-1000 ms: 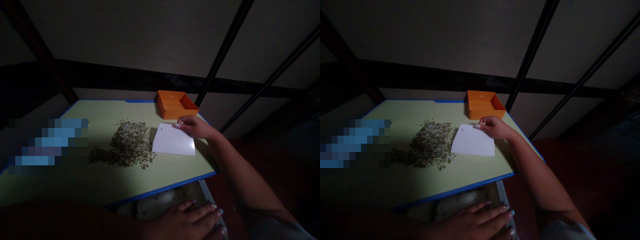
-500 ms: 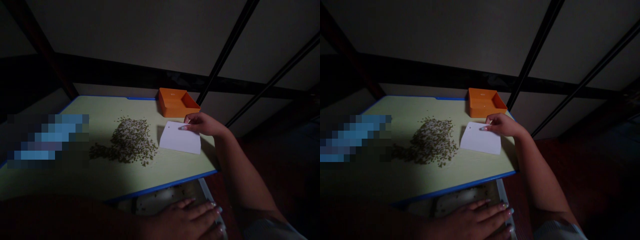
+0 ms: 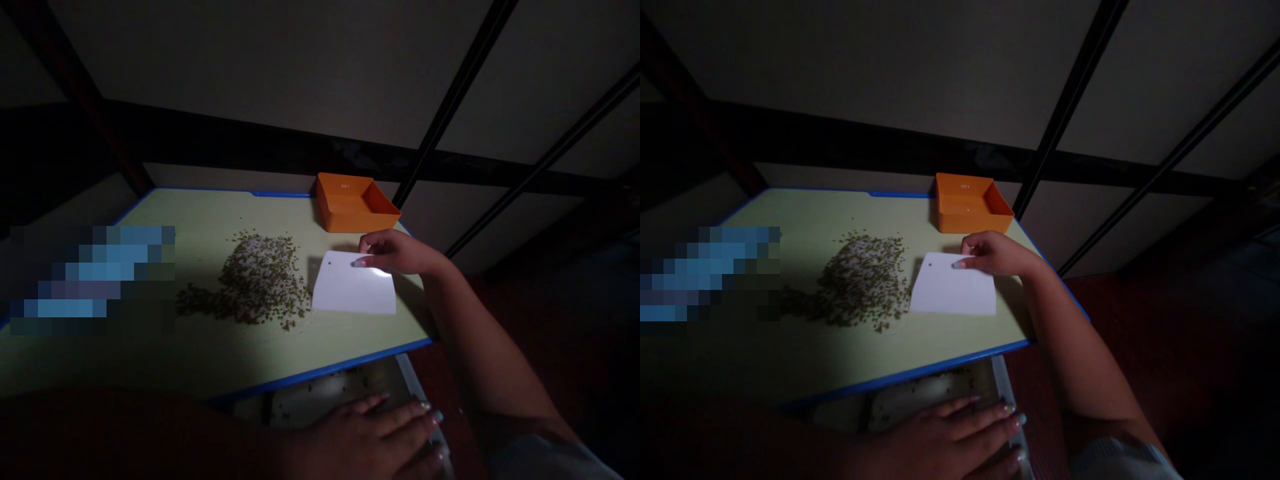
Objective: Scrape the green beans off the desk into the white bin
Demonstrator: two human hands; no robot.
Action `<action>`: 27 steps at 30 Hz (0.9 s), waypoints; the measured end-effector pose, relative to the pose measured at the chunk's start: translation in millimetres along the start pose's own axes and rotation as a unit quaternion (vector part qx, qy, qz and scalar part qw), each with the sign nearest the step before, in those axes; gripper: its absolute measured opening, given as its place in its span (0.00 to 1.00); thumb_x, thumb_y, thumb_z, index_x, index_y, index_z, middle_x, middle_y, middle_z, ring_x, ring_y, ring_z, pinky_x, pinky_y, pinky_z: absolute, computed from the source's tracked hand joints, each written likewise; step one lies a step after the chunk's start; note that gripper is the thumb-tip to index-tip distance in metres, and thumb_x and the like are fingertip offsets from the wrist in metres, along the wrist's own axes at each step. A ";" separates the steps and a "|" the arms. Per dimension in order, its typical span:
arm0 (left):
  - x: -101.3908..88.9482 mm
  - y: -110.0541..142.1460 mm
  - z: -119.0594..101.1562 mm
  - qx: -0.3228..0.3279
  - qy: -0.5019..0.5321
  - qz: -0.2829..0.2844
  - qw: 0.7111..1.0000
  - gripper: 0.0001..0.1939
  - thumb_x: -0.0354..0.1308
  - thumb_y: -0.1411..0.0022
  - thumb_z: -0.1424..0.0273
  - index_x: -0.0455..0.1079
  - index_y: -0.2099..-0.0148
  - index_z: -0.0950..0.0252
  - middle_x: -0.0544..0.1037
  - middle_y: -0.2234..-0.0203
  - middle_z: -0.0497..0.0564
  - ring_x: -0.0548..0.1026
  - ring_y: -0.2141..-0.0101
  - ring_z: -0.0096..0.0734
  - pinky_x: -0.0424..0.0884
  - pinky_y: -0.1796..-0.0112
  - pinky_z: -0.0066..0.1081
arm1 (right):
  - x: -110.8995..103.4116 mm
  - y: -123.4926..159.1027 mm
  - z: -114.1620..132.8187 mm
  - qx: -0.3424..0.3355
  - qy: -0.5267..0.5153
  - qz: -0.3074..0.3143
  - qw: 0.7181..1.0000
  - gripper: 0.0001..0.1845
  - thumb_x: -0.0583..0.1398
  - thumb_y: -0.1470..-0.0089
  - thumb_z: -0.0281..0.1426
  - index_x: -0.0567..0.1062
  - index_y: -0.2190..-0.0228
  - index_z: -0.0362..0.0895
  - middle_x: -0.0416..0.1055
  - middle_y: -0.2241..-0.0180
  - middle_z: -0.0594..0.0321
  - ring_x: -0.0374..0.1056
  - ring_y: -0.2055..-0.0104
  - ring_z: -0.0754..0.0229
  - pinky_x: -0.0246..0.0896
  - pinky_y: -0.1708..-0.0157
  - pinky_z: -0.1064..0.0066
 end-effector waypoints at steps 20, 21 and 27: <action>-6.1 -0.9 0.3 -0.004 0.039 0.015 0.999 0.21 0.36 0.30 0.67 0.63 0.42 0.63 0.63 0.41 0.50 0.59 0.41 0.30 0.63 0.51 0.32 | -24.8 15.9 10.0 -0.009 -0.078 -0.078 0.994 0.18 0.65 0.55 0.40 0.67 0.76 0.40 0.62 0.83 0.70 0.56 0.81 0.72 0.47 0.83 0.79; -4.6 -0.7 0.1 -0.007 0.042 0.016 0.999 0.21 0.36 0.30 0.68 0.62 0.42 0.64 0.63 0.40 0.51 0.59 0.41 0.31 0.62 0.50 0.32 | -28.0 16.6 11.7 -0.015 -0.079 -0.097 0.992 0.18 0.65 0.55 0.41 0.66 0.76 0.41 0.62 0.83 0.70 0.56 0.81 0.72 0.48 0.83 0.79; -4.0 2.8 -5.8 -0.023 0.100 0.020 0.995 0.21 0.39 0.30 0.64 0.59 0.39 0.61 0.59 0.39 0.57 0.58 0.40 0.38 0.61 0.47 0.37 | -26.9 56.0 55.3 -0.060 0.034 -0.256 0.964 0.16 0.63 0.52 0.39 0.65 0.77 0.43 0.63 0.79 0.66 0.59 0.78 0.68 0.51 0.81 0.76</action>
Point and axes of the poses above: each hand's wrist, its own y-axis away from the middle knuckle, its own x-axis out of the palm, z = x × y, the point moved 7 cm from there along -y, towards the middle knuckle
